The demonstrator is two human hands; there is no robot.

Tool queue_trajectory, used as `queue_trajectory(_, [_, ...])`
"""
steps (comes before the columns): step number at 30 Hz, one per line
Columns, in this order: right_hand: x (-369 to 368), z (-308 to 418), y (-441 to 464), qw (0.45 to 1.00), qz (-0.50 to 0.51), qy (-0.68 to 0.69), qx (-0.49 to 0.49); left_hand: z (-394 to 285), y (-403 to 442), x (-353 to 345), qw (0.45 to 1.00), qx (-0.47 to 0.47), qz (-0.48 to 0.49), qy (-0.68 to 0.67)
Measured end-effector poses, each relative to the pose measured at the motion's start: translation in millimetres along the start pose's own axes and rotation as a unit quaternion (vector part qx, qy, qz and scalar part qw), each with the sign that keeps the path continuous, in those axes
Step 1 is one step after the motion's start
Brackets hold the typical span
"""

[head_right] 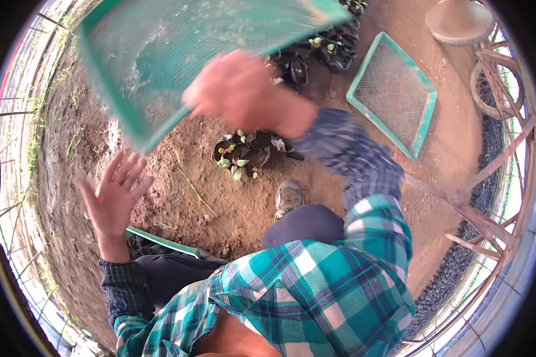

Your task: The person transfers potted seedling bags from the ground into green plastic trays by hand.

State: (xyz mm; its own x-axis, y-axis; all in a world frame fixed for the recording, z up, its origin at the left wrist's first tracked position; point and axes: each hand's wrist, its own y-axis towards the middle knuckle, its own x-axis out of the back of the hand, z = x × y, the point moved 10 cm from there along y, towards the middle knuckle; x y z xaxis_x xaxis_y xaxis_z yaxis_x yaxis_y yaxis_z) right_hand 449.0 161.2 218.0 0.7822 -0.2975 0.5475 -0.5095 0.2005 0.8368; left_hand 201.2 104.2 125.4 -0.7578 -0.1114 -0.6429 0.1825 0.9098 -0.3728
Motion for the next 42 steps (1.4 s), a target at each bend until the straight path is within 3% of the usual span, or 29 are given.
queue_trajectory(1, [-33.4,28.6,0.2,0.996,-0.026,0.08,0.041,-9.5,0.5,2.9,0.998,-0.018,0.01,-0.053])
queue_trajectory(3, [-87.1,86.3,6.3,0.986,0.053,0.147,0.051,-25.1,-16.8,104.7,0.971,-0.065,-0.224,0.046])
queue_trajectory(4, [-104.8,102.4,0.7,0.979,0.08,0.18,0.044,-34.5,-36.6,147.1,0.932,-0.087,-0.337,0.097])
queue_trajectory(7, [-104.7,95.5,-25.0,0.984,0.036,0.171,-0.034,-42.9,-71.0,178.5,0.91,-0.103,-0.4,0.016])
queue_trajectory(8, [-110.5,82.1,-48.6,0.977,0.071,0.165,-0.111,-50.2,-88.8,179.0,0.876,-0.118,-0.467,0.007])
queue_trajectory(10, [-108.6,51.9,-128.1,0.953,0.101,0.124,-0.259,-56.2,-107.6,200.0,0.873,-0.124,-0.471,-0.028])
queue_trajectory(11, [-96.2,32.4,-170.3,0.893,0.121,0.127,-0.415,-64.2,-116.4,216.6,0.876,-0.141,-0.459,-0.043])
queue_trajectory(12, [-79.8,16.4,-226.4,0.824,0.08,0.104,-0.552,-74.1,-124.5,236.5,0.879,-0.157,-0.447,-0.057])
queue_trajectory(13, [-59.5,8.2,-275.2,0.811,0.061,0.003,-0.582,-80.2,-128.0,257.1,0.893,-0.149,-0.413,-0.096])
queue_trajectory(15, [-23.1,5.7,-351.3,0.727,0.052,-0.096,-0.678,-82.6,-123.5,277.2,0.907,-0.137,-0.365,-0.16])
queue_trajectory(16, [-11.8,6.1,-381.5,0.657,0.062,-0.12,-0.741,-80.9,-117.7,275.6,0.908,-0.133,-0.353,-0.181])
queue_trajectory(19, [-3.1,16.1,-390.7,0.684,0.086,-0.2,-0.696,-76.2,-100.4,260.8,0.898,-0.16,-0.379,-0.154])
queue_trajectory(24, [-13.0,21.1,-375.9,0.683,0.113,-0.241,-0.68,-62.4,-91.1,242.7,0.901,-0.11,-0.386,-0.165])
queue_trajectory(30, [-30.7,11.5,-387.3,0.66,0.128,-0.187,-0.717,-57.2,-90.8,255.8,0.921,-0.08,-0.332,-0.189])
queue_trajectory(36, [-24.1,11.7,-374.3,0.711,0.132,-0.184,-0.666,-55.8,-92.1,250.2,0.917,-0.08,-0.355,-0.163])
queue_trajectory(42, [-22.5,10.6,-371.5,0.696,0.206,-0.152,-0.671,-59.0,-90.6,250.9,0.918,-0.097,-0.347,-0.165])
